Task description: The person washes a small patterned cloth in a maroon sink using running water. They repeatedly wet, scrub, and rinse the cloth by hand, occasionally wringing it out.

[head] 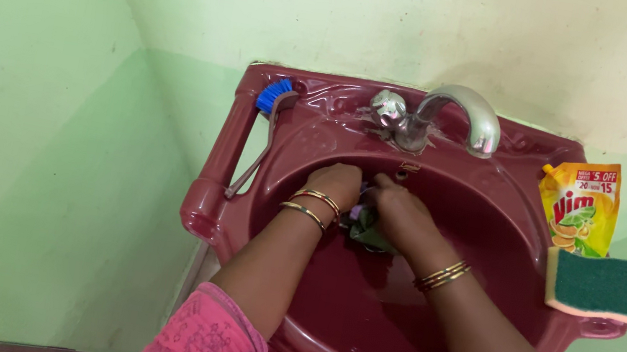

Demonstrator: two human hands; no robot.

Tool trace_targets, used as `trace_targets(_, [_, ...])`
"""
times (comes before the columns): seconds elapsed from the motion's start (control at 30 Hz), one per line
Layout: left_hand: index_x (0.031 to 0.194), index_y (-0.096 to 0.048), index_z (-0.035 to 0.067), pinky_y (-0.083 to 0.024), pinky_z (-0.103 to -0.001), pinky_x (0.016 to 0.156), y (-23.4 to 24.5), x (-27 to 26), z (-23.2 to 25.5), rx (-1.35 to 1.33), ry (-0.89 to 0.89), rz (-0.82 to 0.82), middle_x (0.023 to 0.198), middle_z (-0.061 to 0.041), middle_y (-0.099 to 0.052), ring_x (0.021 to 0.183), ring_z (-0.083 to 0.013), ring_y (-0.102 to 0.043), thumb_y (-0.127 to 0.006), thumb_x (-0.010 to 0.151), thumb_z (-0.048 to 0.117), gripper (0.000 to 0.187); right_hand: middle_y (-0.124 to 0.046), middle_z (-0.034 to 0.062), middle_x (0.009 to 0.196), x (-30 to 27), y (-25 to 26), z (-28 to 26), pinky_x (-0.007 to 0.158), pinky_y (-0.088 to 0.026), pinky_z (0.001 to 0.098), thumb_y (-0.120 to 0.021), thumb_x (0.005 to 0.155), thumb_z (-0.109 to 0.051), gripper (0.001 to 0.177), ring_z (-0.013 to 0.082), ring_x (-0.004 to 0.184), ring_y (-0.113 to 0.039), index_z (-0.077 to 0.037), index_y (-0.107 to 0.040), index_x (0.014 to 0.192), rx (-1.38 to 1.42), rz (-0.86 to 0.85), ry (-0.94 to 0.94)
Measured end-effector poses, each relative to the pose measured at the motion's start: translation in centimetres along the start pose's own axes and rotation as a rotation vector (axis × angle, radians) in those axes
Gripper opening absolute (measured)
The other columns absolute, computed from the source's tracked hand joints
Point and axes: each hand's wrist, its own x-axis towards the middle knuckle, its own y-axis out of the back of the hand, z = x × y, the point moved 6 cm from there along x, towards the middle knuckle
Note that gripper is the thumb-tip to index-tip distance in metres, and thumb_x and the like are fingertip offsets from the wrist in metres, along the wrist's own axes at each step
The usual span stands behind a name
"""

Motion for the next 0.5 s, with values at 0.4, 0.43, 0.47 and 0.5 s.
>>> trace_targets(0.4, [0.123,-0.072,0.006,-0.056,-0.047,0.097,-1.7,0.4,0.4,0.049,-0.039,-0.071,0.129,-0.02,-0.068,0.119,-0.0373,-0.066,-0.061,0.095,0.01,0.031,-0.071,0.0219,0.117,0.8,-4.2,2.4,0.09,-0.056,0.0438,-0.069,0.081,-0.002,0.053,0.0376,0.108,-0.069,-0.002,-0.056,0.132,0.036,-0.196,-0.181])
trace_targets(0.43, [0.124,-0.071,0.007,-0.056,-0.047,0.098,-1.7,0.2,0.7,0.049,-0.06,-0.085,0.129,-0.02,-0.068,0.12,-0.0375,-0.066,-0.06,0.095,0.01,0.031,-0.071,0.0215,0.118,0.6,-3.8,2.1,0.09,-0.056,0.044,-0.07,0.082,-0.004,0.05,0.0379,0.108,-0.069,-0.003,-0.057,0.131,0.044,-0.192,-0.179])
trace_targets(0.47, [0.127,-0.069,0.008,-0.055,-0.048,0.098,-1.5,-0.1,1.0,0.021,-0.074,-0.071,0.131,-0.02,-0.067,0.121,-0.0375,-0.065,-0.058,0.095,0.008,0.034,-0.07,0.0212,0.119,0.2,-3.4,1.9,0.09,-0.056,0.0443,-0.071,0.083,-0.006,0.048,0.0382,0.109,-0.068,-0.003,-0.058,0.13,0.05,-0.191,-0.178])
trace_targets(0.5, [0.13,-0.066,0.009,-0.054,-0.049,0.098,-1.2,-0.3,1.3,-0.007,-0.087,-0.057,0.132,-0.02,-0.066,0.122,-0.0376,-0.064,-0.057,0.095,0.006,0.037,-0.069,0.0197,0.12,0.0,-2.9,1.7,0.09,-0.056,0.0434,-0.072,0.08,-0.003,0.052,0.0371,0.109,-0.069,-0.003,-0.058,0.13,0.068,-0.184,-0.192])
